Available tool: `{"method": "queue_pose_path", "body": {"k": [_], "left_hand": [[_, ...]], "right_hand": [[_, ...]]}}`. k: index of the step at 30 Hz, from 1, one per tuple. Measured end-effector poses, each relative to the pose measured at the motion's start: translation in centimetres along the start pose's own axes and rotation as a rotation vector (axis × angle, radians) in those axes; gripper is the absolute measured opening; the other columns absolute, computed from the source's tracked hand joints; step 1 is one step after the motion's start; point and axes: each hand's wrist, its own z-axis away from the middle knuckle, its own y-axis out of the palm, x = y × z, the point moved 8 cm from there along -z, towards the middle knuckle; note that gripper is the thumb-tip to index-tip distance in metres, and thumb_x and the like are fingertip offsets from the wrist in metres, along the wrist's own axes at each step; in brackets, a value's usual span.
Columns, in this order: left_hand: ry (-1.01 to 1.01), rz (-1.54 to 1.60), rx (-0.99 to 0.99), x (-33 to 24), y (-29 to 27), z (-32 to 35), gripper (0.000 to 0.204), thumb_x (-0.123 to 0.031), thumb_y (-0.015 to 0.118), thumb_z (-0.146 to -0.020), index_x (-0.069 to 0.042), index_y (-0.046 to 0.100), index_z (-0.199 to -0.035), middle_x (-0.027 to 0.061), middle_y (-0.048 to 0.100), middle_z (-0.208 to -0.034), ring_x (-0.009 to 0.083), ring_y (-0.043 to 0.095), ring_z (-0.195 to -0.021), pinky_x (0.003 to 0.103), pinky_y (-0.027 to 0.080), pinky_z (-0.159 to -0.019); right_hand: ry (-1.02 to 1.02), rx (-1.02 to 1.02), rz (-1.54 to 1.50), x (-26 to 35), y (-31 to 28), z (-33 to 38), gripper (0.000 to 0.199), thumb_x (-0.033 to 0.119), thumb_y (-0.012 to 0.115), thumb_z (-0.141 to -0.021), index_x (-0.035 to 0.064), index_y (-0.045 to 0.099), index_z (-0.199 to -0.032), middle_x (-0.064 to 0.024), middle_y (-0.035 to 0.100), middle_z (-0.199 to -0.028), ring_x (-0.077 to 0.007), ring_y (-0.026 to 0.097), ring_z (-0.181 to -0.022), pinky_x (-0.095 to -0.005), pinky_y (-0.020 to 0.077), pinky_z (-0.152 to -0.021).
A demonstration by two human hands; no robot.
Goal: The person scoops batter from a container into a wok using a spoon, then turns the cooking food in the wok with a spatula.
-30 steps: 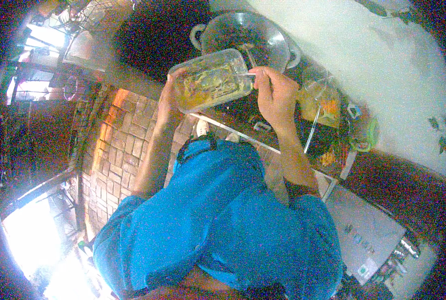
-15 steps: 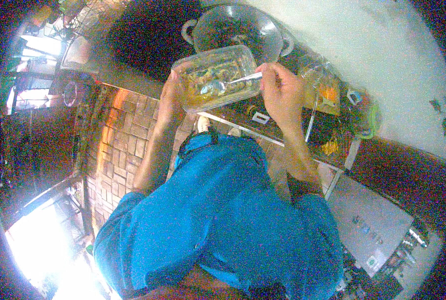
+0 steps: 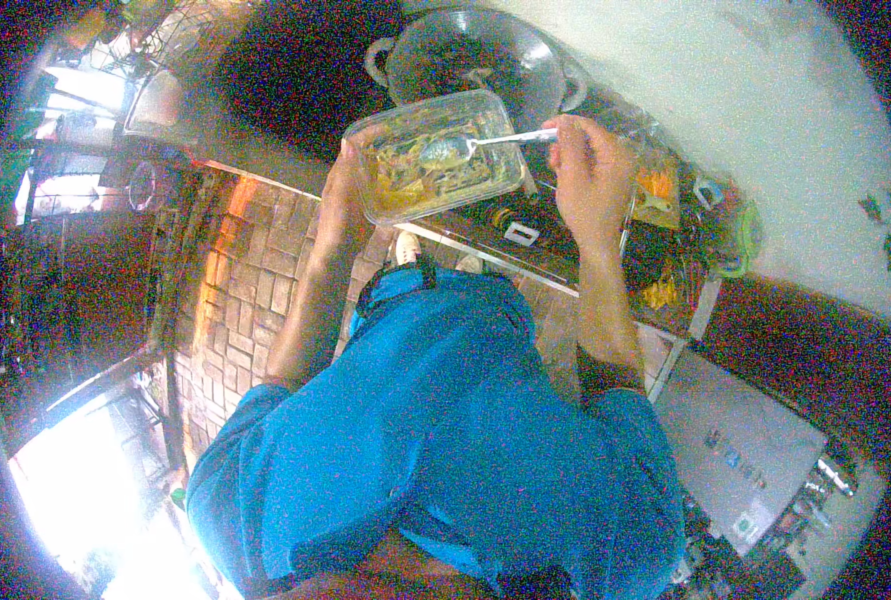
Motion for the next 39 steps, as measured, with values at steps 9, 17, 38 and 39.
{"method": "queue_pose_path", "body": {"k": [9, 17, 38, 39], "left_hand": [[-0.042, 0.039, 0.013, -0.1, -0.1, 0.2, 0.049, -0.041, 0.031, -0.102, -0.001, 0.043, -0.127, 0.0189, 0.054, -0.12, 0.0273, 0.06, -0.106, 0.042, 0.054, -0.087], [-0.068, 0.023, 0.018, 0.5, -1.0, 0.1, 0.052, -0.043, 0.03, -0.102, 0.001, 0.043, -0.127, 0.0192, 0.054, -0.12, 0.0271, 0.06, -0.107, 0.042, 0.054, -0.087], [-0.022, -0.05, 0.01, 0.3, -0.3, -0.7, 0.044, -0.037, 0.032, -0.103, -0.002, 0.044, -0.126, 0.0172, 0.055, -0.118, 0.0237, 0.06, -0.104, 0.038, 0.053, -0.087], [-0.019, -0.06, 0.005, 0.3, -0.5, -0.6, 0.045, -0.038, 0.032, -0.102, -0.002, 0.044, -0.126, 0.0173, 0.055, -0.118, 0.0239, 0.06, -0.105, 0.038, 0.052, -0.089]], "right_hand": [[-0.504, -0.103, -0.056, 2.6, 2.1, 1.6, 0.021, 0.013, 0.052, -0.096, -0.0002, 0.068, -0.092, 0.001, 0.055, -0.062, -0.0041, 0.046, -0.054, -0.0195, 0.0345, -0.048], [-0.335, 0.034, 0.011, 2.1, 2.9, 2.0, 0.02, 0.014, 0.051, -0.095, 0.0031, 0.067, -0.092, -0.0016, 0.057, -0.062, -0.0082, 0.053, -0.055, -0.024, 0.0416, -0.05], [0.042, 0.082, -0.217, -1.4, 3.8, 0.2, 0.023, 0.019, 0.055, -0.095, 0.0026, 0.067, -0.084, 0.0046, 0.047, -0.054, -0.0019, 0.038, -0.044, -0.0191, 0.0265, -0.039], [0.041, 0.084, -0.218, -1.5, 3.5, 0.0, 0.023, 0.019, 0.055, -0.095, 0.0026, 0.067, -0.084, 0.0046, 0.047, -0.054, -0.0019, 0.038, -0.044, -0.0191, 0.0265, -0.039]]}}
